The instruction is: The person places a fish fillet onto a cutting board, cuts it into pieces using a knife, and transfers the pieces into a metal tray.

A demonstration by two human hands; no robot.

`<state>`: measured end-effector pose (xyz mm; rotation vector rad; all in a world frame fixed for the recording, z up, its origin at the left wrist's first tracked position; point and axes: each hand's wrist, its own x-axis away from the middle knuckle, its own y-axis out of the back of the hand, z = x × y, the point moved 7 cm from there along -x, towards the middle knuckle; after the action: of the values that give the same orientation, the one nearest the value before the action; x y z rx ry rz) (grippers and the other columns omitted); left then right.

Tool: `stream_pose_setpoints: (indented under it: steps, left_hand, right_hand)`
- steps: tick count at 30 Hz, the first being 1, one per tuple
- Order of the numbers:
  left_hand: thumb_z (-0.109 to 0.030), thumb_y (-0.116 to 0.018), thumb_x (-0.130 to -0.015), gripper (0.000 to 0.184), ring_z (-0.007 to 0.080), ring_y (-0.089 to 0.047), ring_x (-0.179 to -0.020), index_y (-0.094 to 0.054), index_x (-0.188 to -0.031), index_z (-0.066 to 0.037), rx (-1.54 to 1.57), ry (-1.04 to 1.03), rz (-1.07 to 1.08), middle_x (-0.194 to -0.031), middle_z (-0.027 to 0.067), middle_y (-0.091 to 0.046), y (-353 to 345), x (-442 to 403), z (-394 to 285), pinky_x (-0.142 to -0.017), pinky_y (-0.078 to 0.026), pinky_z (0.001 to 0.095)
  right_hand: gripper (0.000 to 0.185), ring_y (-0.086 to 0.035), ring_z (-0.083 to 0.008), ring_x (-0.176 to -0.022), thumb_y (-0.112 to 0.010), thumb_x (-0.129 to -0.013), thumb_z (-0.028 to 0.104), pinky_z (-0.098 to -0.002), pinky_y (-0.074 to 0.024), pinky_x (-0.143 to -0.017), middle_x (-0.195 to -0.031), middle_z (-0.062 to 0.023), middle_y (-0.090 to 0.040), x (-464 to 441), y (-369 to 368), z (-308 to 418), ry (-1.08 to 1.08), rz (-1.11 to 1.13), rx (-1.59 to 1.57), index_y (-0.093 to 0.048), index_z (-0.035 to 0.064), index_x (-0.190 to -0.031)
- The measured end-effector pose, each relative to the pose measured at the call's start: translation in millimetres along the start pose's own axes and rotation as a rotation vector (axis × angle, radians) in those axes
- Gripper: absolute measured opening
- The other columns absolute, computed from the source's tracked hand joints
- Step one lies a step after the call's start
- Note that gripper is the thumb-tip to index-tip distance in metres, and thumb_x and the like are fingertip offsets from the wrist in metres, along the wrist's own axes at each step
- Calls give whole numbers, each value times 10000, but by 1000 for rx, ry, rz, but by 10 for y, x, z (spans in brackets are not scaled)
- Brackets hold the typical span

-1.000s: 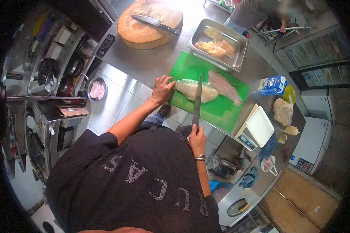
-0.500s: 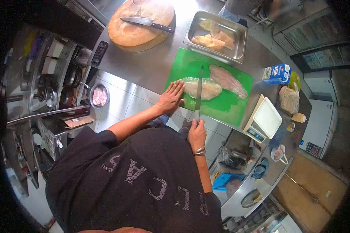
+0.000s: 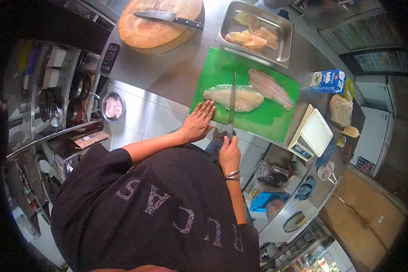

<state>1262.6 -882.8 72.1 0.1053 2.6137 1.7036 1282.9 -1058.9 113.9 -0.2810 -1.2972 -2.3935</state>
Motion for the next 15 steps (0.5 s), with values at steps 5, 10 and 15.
stream_pose_setpoints:
  steps: [5, 10, 15]
  left_hand:
    - [-356, -589, -981, 765, 369, -176, -1564, -315, -1536, 93, 19, -11, 3, -1648, 257, -252, -3, 46, -11, -1281, -107, 492]
    - [-312, -559, -997, 726, 367, -174, -1564, -302, -1541, 94, 35, -8, -2, -1652, 253, -245, -13, -41, 0, -1281, -109, 492]
    - [-315, -489, -1018, 698, 371, -154, -1569, -295, -1545, 99, 22, -7, -69, -1660, 254, -227, -32, -223, 18, -1282, -88, 495]
  right_hand:
    - [343, -604, -576, -792, -481, -1074, 339, -649, -430, -637, -814, -347, -643, -37, -67, 12, 27, 8, 52, -481, -3, -1072]
    - [369, -620, -571, -789, -466, -1075, 365, -642, -455, -653, -793, -355, -644, -41, -46, -6, 21, 12, 97, -482, -3, -1091]
    - [316, -605, -558, -735, -482, -1076, 348, -642, -412, -601, -749, -318, -635, 22, 105, 76, 31, -92, 42, -513, 36, -1031]
